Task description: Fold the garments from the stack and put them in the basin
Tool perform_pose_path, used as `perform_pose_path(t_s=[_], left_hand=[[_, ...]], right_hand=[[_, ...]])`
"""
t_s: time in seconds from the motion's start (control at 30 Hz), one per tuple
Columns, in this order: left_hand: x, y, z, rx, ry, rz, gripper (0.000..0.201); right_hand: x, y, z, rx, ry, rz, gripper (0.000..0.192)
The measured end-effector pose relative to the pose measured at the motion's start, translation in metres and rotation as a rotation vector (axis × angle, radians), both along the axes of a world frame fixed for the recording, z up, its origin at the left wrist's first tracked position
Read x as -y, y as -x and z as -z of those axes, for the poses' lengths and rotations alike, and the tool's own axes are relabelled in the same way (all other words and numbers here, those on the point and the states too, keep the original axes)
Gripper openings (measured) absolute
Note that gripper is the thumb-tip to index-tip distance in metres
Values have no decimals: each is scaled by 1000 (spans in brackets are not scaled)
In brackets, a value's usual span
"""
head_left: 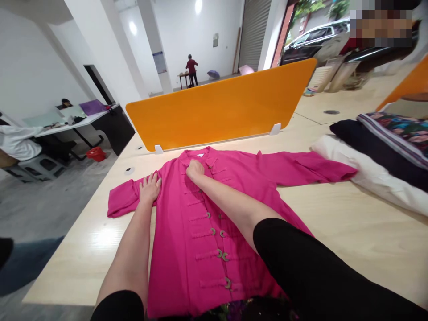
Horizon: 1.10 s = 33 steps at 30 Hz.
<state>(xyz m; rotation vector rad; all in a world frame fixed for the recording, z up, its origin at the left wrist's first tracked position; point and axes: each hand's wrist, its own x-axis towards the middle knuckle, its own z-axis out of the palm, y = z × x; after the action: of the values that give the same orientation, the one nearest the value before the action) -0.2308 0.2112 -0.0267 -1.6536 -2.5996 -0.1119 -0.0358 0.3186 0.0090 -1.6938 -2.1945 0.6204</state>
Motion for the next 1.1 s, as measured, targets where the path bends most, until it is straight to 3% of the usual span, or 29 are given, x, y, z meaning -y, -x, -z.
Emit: perform_pose_path(t_s=[0.13, 0.23, 0.33, 0.47, 0.57, 0.67, 0.73, 0.83, 0.97, 1.1], left_hand=[[0, -1, 2, -1, -36, -49, 63], [-2, -1, 3, -10, -58, -103, 63], [-3, -1, 2, -2, -58, -128, 61], [-2, -1, -2, 10, -84, -128, 61], [6, -8, -9, -79, -227, -92, 58], [20, -25, -15, -165, -353, 29, 54], [32, -44, -15, -177, -305, 205, 56], [46, -73, -7, -156, -78, 439, 61], [50, -93, -3, -143, 109, 410, 65], [41, -106, -16, -141, 149, 369, 62]], right_hand=[[-4, -18, 9, -34, -105, 142, 40], [-12, -29, 13, -3, -73, 197, 41], [-16, -31, 11, 6, -56, 158, 35], [-12, -46, -8, -10, -60, 92, 34], [2, -79, -21, -36, -198, -2, 37], [25, -122, -15, 29, -329, -121, 47], [41, -146, 2, 135, -305, -187, 60], [55, -165, 32, 253, -234, -313, 71], [55, -170, 45, 248, -248, -397, 70], [47, -164, 23, 173, -231, -328, 60]])
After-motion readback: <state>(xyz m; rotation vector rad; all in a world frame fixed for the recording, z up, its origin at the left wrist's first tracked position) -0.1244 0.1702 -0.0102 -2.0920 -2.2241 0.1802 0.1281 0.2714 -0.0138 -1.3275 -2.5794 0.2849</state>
